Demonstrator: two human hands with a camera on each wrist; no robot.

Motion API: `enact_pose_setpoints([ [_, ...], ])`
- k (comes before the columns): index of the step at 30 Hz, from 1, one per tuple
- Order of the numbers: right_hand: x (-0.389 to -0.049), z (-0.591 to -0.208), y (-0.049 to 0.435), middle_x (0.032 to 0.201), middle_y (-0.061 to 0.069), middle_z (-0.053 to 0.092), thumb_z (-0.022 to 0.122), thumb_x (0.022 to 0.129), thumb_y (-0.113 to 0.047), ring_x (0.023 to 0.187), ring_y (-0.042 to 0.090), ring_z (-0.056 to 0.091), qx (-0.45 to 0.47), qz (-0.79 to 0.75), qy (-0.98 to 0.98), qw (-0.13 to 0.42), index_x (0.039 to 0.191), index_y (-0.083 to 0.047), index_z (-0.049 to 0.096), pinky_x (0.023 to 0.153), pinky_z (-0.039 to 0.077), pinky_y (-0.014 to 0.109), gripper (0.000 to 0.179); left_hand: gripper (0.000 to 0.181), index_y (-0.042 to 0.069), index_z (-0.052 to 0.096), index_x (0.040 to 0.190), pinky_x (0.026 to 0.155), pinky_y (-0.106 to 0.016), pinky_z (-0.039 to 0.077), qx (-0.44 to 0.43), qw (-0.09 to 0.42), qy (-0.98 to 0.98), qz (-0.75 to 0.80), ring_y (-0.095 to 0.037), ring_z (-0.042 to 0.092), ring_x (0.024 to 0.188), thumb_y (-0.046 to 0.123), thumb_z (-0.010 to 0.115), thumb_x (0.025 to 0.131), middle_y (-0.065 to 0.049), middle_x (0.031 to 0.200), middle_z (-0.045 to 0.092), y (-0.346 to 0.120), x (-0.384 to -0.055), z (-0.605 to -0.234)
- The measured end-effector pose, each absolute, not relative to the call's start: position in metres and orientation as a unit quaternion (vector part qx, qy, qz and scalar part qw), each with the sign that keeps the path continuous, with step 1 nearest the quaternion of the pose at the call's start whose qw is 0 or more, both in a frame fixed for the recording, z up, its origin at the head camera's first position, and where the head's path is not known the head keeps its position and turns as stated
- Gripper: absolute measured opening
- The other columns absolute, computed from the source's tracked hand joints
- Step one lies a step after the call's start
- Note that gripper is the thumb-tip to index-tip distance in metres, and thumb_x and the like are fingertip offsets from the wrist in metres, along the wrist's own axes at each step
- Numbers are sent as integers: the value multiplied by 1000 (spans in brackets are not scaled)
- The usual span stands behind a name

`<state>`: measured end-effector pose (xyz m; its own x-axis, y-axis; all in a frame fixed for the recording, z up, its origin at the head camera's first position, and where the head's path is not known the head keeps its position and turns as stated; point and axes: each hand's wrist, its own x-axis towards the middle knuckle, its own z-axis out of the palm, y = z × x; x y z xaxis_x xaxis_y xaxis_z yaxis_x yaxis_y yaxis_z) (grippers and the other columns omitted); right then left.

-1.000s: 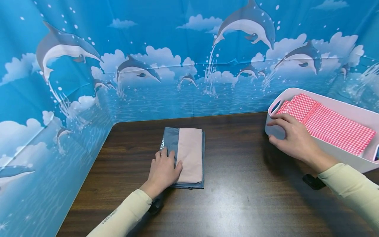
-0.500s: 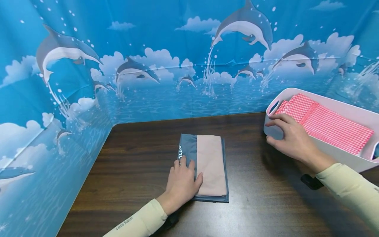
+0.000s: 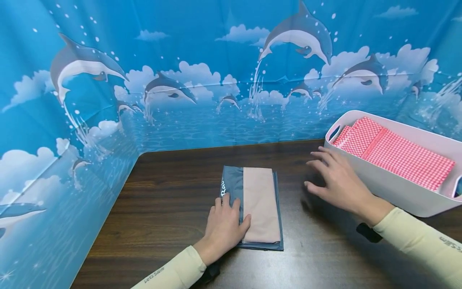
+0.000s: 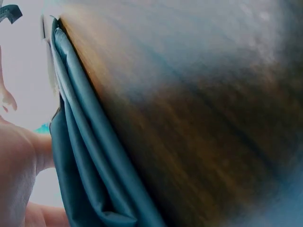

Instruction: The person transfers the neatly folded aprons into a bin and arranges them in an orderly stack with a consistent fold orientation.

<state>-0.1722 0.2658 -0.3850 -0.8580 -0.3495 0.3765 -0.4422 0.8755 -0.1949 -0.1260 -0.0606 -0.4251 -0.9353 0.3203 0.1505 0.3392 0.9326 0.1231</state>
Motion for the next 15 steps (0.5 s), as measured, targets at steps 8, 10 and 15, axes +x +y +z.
enact_pose_setpoints([
  [8,-151,-408,210,159,15,56,76,98,-54,149,38,52,311,170,-934,38,141,-17,71,116,47,65,58,55,0,70,133,92,-55,59,-162,57,-982,-79,-48,62,120,45,69,101,-32,141,61,-62,-124,-430],
  [10,-149,-412,200,160,13,55,72,99,-59,148,36,53,330,172,-928,17,144,-20,69,116,48,63,60,57,0,69,135,94,-55,58,-159,52,-983,-75,-48,62,123,46,68,102,-32,143,60,-63,-123,-431],
  [15,-146,-419,183,162,11,54,67,100,-63,148,35,53,342,168,-924,-38,148,-23,66,116,49,62,62,58,0,68,137,95,-55,57,-158,47,-984,-70,-48,61,125,46,67,103,-32,144,59,-63,-123,-431],
])
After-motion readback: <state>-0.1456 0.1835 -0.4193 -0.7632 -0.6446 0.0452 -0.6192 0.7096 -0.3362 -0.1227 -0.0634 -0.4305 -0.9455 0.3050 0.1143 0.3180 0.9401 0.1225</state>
